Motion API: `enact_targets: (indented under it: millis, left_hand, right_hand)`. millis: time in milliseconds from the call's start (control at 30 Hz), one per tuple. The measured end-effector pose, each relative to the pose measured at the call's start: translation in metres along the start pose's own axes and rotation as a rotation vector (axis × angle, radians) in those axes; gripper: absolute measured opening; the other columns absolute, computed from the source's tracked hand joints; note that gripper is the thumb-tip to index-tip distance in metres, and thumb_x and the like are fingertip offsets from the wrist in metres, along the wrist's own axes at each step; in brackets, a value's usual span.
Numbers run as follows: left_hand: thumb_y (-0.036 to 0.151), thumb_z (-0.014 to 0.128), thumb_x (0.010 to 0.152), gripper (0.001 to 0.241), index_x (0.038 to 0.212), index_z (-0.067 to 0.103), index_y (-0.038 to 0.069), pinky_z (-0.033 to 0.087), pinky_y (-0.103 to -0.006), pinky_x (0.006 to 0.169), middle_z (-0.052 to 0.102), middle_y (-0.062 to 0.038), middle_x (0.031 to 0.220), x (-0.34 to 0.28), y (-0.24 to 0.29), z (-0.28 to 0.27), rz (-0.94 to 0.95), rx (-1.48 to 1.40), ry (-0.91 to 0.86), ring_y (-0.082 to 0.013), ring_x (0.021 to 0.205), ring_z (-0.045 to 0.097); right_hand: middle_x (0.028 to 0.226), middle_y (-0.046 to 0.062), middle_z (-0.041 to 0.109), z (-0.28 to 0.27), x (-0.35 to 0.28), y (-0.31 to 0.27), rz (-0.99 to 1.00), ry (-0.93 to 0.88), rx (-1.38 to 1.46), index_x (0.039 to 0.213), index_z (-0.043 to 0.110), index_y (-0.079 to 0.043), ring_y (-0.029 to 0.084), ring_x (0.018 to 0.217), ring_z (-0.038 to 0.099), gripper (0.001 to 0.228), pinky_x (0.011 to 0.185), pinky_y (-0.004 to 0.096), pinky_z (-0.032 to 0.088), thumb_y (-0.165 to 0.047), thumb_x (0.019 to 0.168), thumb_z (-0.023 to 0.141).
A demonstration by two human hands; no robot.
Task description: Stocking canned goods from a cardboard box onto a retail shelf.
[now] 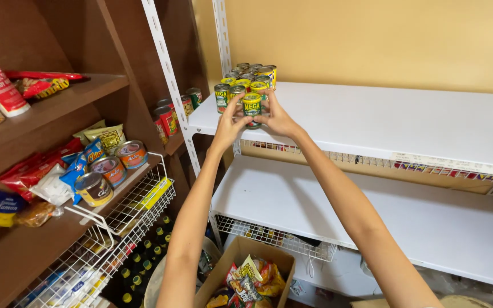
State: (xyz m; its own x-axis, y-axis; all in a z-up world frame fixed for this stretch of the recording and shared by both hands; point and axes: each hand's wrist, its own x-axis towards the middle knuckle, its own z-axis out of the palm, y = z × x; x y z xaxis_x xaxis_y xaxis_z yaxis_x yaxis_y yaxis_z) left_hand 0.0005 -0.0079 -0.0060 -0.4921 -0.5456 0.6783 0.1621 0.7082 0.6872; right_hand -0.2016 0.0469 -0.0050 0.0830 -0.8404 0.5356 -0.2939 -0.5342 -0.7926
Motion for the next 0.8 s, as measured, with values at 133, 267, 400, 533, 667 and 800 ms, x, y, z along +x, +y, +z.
enact_targets:
  millis: [133,267,400,533,667,800]
  left_hand:
    - [0.004,0.074,0.091,0.072,0.156,0.042,0.011,0.056,-0.0328,0.091,0.071,-0.015,0.127,-0.004,-0.016,0.003,0.018,-0.061,-0.008,-0.0169,0.101,0.067]
    - [0.001,0.072,0.089,0.073,0.155,0.041,0.011,0.059,-0.0306,0.082,0.069,-0.014,0.127,-0.005,-0.009,0.004,-0.038,-0.063,0.005,-0.0162,0.098,0.068]
    - [0.002,0.075,0.088,0.073,0.153,0.043,0.011,0.06,-0.0308,0.084,0.054,-0.015,0.132,-0.009,0.003,0.008,0.087,0.084,0.074,-0.0194,0.104,0.065]
    - [0.0,0.072,0.091,0.067,0.153,0.048,0.013,0.059,-0.0326,0.091,0.049,-0.016,0.131,-0.013,0.002,0.014,0.2,0.155,0.104,-0.0261,0.116,0.061]
    - [0.002,0.076,0.087,0.067,0.149,0.052,0.014,0.053,-0.0377,0.085,0.05,-0.015,0.117,-0.013,0.006,0.018,0.176,0.267,0.168,-0.0303,0.107,0.058]
    - [0.005,0.077,0.088,0.065,0.147,0.054,0.017,0.052,-0.0402,0.086,0.052,-0.014,0.116,-0.015,0.012,0.02,0.147,0.309,0.222,-0.0295,0.104,0.059]
  right_hand:
    - [0.141,0.021,0.054,0.003,0.0,0.014,0.005,-0.031,0.064,0.147,0.026,-0.013,0.026,0.128,0.058,0.071,0.1,0.04,0.054,0.006,0.091,0.067]
    - [0.142,0.023,0.055,0.006,0.0,0.015,0.034,-0.019,0.029,0.149,0.026,-0.013,0.026,0.128,0.058,0.071,0.102,0.038,0.052,0.008,0.093,0.065]
    - [0.149,0.018,0.046,0.007,-0.003,0.013,0.036,0.005,0.108,0.15,0.022,-0.011,0.023,0.134,0.052,0.074,0.105,0.037,0.05,0.009,0.092,0.063]
    - [0.148,0.021,0.05,0.012,-0.008,-0.004,0.02,0.025,0.071,0.152,0.021,-0.011,0.024,0.132,0.055,0.074,0.103,0.037,0.051,0.007,0.093,0.063]
    - [0.139,0.024,0.058,0.015,-0.014,-0.008,0.071,0.093,-0.066,0.152,0.025,-0.01,0.027,0.122,0.062,0.072,0.097,0.037,0.055,0.002,0.094,0.065]
    - [0.135,0.022,0.061,0.022,-0.018,-0.024,-0.001,0.124,-0.182,0.153,0.023,-0.009,0.024,0.12,0.066,0.07,0.093,0.036,0.058,-0.001,0.096,0.063]
